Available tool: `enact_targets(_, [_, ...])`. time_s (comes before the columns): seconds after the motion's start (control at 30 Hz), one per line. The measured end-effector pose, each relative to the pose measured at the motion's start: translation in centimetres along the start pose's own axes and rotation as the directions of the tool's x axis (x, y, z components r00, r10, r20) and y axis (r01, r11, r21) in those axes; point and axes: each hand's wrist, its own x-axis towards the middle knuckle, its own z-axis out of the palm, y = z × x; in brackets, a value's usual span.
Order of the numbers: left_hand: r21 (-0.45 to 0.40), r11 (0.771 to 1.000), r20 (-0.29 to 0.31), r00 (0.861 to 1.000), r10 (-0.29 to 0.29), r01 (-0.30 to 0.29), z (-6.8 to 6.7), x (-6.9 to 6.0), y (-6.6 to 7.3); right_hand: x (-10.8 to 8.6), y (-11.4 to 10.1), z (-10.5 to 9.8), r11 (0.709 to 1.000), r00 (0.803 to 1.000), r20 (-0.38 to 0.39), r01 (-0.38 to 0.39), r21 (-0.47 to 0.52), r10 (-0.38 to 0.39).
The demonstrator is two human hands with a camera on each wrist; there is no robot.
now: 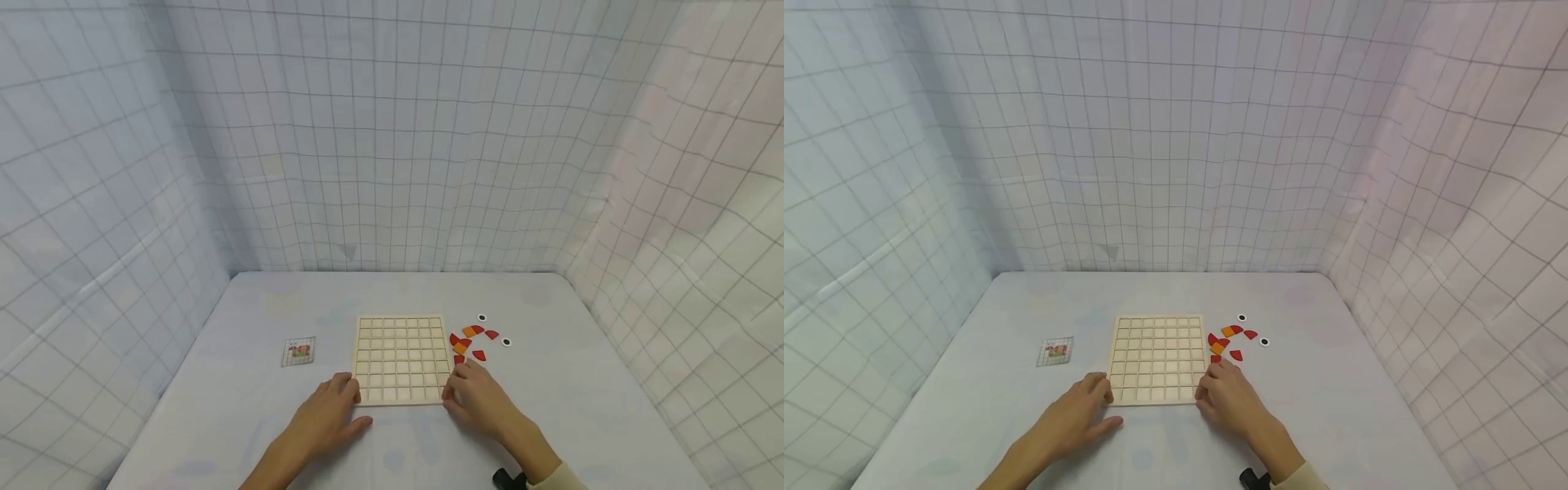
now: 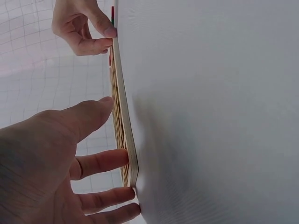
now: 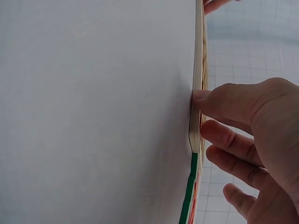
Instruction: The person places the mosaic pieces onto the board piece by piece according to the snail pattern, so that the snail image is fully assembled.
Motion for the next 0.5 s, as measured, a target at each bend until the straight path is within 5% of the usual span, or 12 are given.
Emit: enact_targets(0.5, [-0.043,0.999,0.002,1.0,-0.008,0.008,-0.33,-0.07,0.33,-0.4,0.59,-0.71,0.997,0.997,0.032,0.063,0.05,-0.065])
